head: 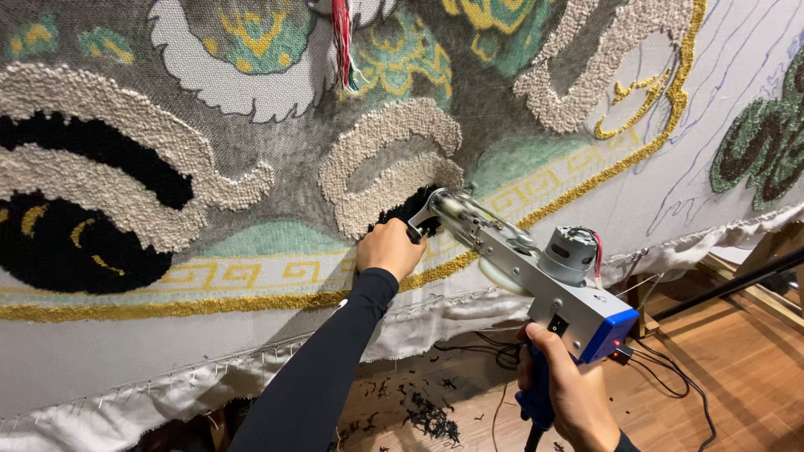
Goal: The person uses a handheld electric tufting gun to insert black yarn into a stretched canvas, following a pre-drawn design. They guide the tool along the pattern lines to create a textured rug surface, with cut yarn pieces accumulating on the floor below.
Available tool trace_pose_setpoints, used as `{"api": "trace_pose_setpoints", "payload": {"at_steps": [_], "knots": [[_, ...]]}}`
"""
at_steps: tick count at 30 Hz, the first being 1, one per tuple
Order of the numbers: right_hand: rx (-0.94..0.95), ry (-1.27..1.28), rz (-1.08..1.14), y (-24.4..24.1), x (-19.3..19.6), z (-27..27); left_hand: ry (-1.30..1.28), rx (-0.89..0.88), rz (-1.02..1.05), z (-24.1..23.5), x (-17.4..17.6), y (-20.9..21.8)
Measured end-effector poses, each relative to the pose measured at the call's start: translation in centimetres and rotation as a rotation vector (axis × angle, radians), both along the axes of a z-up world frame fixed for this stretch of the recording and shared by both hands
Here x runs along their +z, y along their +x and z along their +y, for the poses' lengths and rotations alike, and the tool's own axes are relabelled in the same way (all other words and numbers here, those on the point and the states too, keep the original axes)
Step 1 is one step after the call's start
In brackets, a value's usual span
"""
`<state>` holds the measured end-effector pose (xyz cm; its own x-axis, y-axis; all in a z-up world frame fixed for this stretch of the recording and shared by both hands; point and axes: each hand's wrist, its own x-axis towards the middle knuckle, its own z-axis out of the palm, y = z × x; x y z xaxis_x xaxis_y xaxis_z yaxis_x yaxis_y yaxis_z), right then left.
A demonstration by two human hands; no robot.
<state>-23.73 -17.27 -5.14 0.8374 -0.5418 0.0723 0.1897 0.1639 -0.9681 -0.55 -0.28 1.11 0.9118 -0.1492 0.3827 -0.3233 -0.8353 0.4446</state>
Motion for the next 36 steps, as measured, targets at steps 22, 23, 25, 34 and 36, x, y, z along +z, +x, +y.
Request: {"api": "trace_pose_setpoints", "payload": {"at_steps": [22, 23, 25, 34, 36], "knots": [[0.259, -0.039, -0.007, -5.5, 0.8, -16.7, -0.878, -0.789, 0.602, -11.2, -7.3, -2.9], [0.259, -0.007, -0.025, -6.0, 0.6, -17.9, -0.884, -0.79, 0.605, -11.6, -7.3, -3.7], [0.284, 0.02, -0.056, -6.4, -0.2, -19.6, -0.892, -0.773, 0.583, -12.0, -6.9, -4.7], [0.503, 0.083, -0.169, -7.2, -4.4, -25.4, -0.854, -0.62, 0.498, -14.0, -5.6, -7.6], [0.52, 0.09, -0.145, -7.5, -4.3, -25.8, -0.915, -0.593, 0.52, -14.3, -6.1, -8.3]]}}
